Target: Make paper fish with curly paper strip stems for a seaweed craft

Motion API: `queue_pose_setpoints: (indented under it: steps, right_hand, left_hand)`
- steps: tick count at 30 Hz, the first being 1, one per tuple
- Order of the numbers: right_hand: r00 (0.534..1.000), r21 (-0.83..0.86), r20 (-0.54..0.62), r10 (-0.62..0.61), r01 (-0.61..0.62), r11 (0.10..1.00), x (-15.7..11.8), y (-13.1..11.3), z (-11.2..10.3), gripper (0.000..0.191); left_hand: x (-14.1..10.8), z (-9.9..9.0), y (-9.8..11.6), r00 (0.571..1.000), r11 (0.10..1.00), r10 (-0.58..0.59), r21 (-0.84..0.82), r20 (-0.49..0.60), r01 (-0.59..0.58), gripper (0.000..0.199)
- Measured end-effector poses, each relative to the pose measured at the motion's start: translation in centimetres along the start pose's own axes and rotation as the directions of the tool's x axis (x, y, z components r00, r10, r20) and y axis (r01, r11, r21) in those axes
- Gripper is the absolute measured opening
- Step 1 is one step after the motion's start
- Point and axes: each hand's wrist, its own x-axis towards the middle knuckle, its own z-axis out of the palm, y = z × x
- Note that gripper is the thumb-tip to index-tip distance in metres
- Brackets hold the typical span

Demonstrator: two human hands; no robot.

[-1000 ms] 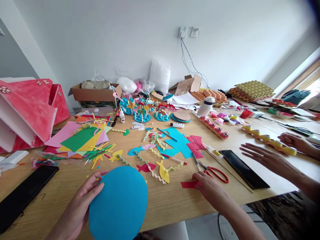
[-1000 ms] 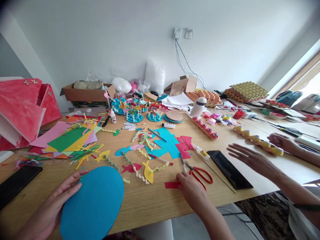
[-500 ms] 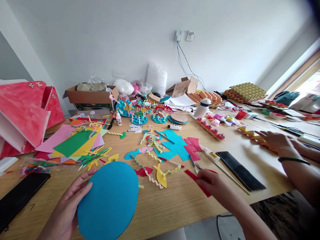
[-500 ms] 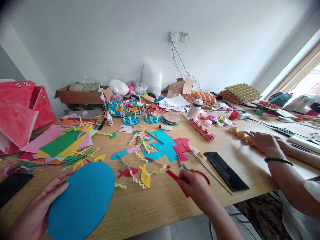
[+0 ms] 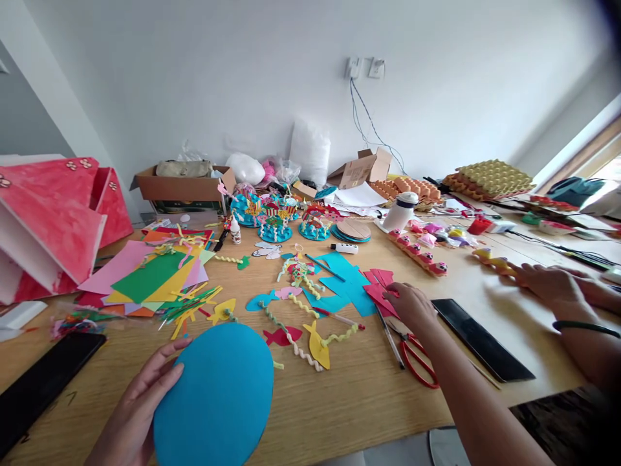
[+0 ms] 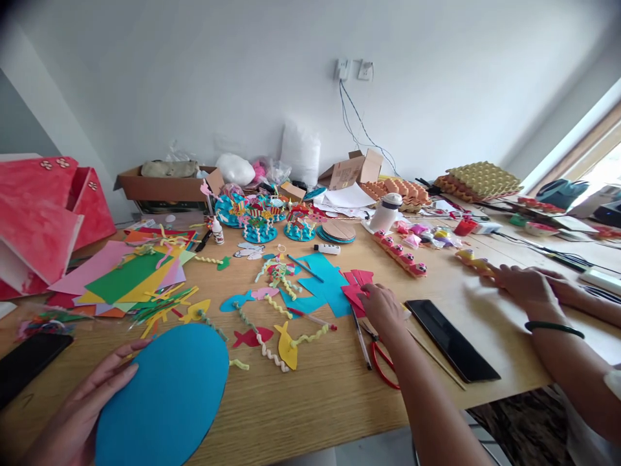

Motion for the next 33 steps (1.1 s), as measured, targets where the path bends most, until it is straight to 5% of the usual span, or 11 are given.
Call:
queue_pose_setpoints:
  steps: [3,7,11,22,33]
  right_hand:
    - [0.981,0.044,0.087,-0.172,0.168,0.985,-1.7,-1.9,-0.7,0.028]
    - [0.855,0.125,0.208,-0.475,0.458,0.88,-4.8,-4.2,-0.7,0.024]
    - [0.764,-0.013,0.208,-0.611,0.626,0.779,-6.2,-5.2,0.5,0.025]
    - [0.724,-0.146,0.195,-0.662,0.689,0.71,-6.4,-5.5,1.4,0.015]
    - [0.672,-0.046,0.147,-0.726,0.738,0.673,-6.8,-4.4,-1.7,0.027]
  left_hand:
    - [0.3,-0.7,0.0,0.999,0.998,-0.047,-0.033,0.017,0.048,0.068]
    - [0.7,-1.4,0.0,1.0,0.999,-0.022,-0.047,0.019,0.023,0.066]
    - [0.8,-1.7,-0.1,0.999,0.998,0.026,-0.055,0.035,-0.024,0.062]
    - [0.8,-2.0,-0.6,0.998,0.996,0.03,-0.084,0.047,-0.026,0.062]
    - [1.2,-1.6,-1.0,0.997,0.997,0.036,-0.072,0.072,-0.031,0.059]
